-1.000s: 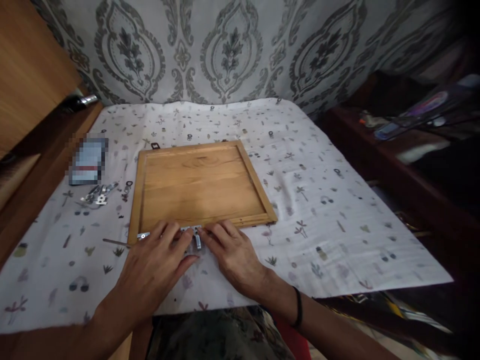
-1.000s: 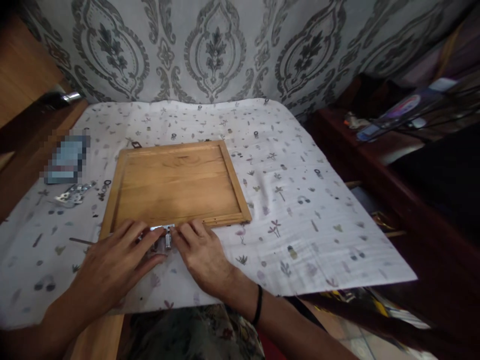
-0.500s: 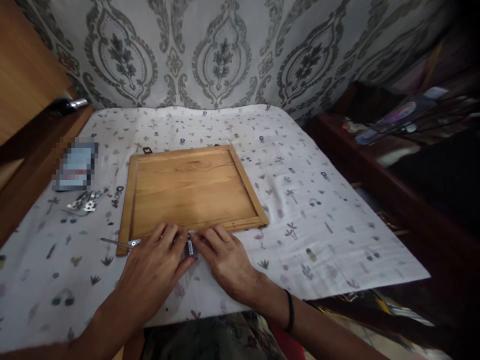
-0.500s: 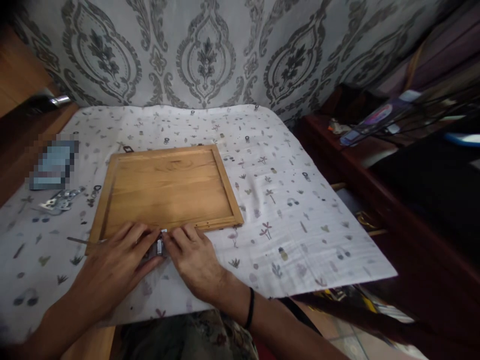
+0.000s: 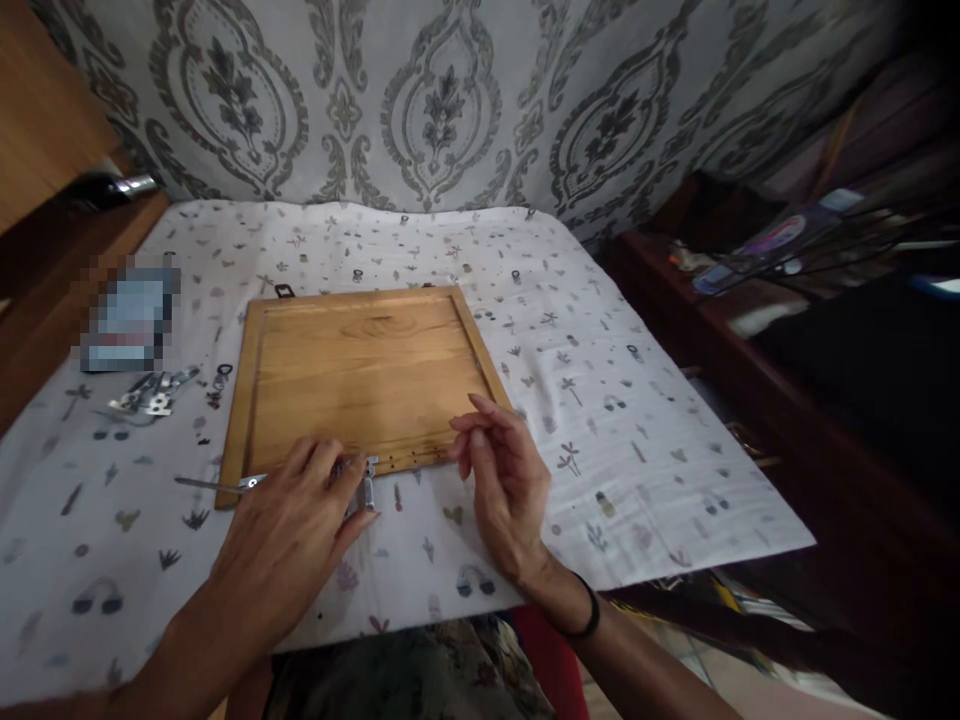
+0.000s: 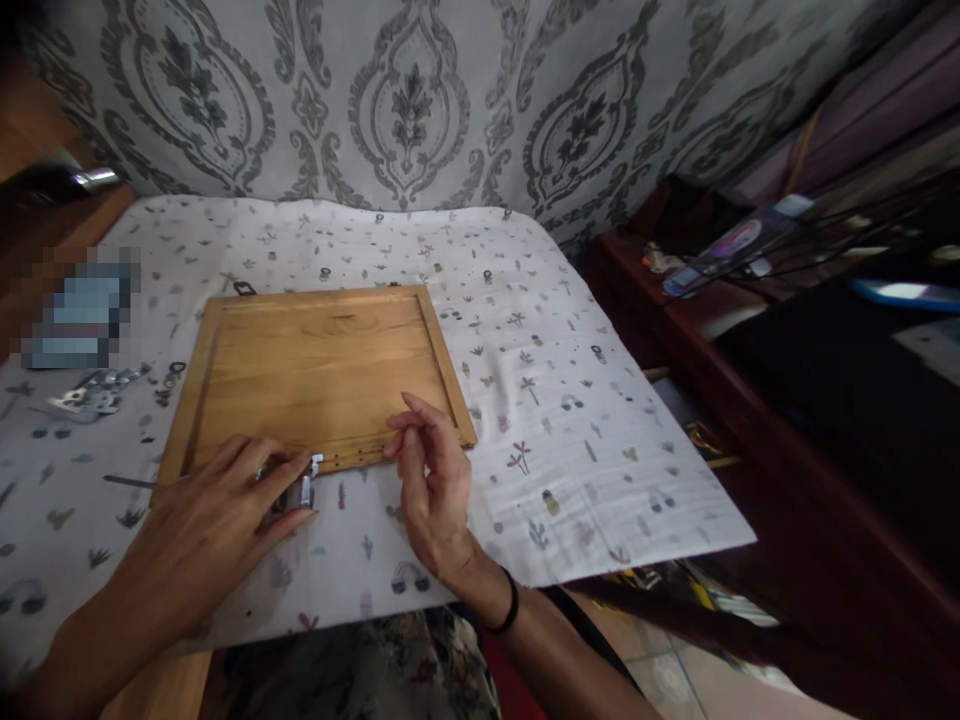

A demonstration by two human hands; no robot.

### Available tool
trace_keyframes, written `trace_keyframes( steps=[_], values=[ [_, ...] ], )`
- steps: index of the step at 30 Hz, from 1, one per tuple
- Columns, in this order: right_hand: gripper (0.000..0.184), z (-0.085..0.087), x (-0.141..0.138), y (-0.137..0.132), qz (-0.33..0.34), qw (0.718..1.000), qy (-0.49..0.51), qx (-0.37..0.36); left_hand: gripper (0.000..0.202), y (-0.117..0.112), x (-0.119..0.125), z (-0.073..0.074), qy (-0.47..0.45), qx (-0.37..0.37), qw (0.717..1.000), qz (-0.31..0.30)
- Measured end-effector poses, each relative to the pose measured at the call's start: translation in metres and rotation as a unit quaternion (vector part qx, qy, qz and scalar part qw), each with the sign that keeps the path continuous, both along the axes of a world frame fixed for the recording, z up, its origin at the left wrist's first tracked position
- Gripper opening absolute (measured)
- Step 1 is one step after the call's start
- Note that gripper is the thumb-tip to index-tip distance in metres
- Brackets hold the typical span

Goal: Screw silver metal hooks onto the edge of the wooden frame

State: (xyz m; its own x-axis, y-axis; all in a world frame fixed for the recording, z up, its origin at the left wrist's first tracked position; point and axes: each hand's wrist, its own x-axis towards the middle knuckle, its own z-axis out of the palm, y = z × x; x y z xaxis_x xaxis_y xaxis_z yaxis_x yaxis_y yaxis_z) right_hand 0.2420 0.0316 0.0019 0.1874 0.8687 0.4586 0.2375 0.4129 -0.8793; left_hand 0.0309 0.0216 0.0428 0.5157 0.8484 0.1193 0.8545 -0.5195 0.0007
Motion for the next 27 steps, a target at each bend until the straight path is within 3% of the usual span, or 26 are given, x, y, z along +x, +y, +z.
trace_keyframes(
  steps=[9, 12, 16, 19, 27],
  values=[
    [0.027, 0.018, -0.001, -0.004, -0.011, 1.000, 0.017, 0.015, 0.028, 0.001, 0.000, -0.001, 0.003, 0.018, 1.000, -0.012],
    [0.024, 0.019, -0.001, -0.006, 0.055, 0.993, -0.102, 0.035, 0.028, 0.000, 0.000, -0.002, -0.005, 0.014, 1.000, -0.004],
    [0.023, 0.010, -0.008, -0.013, 0.184, 0.930, -0.302, 0.103, 0.028, 0.000, 0.000, -0.004, -0.018, 0.014, 1.000, 0.000],
    [0.026, 0.002, -0.014, -0.018, 0.180, 0.902, -0.380, 0.100, 0.027, 0.001, 0.001, -0.004, -0.012, 0.033, 0.999, -0.018],
    [0.023, -0.004, -0.015, -0.024, 0.145, 0.883, -0.440, 0.075, 0.028, 0.002, 0.002, -0.002, -0.008, 0.061, 0.998, -0.029]
  ],
)
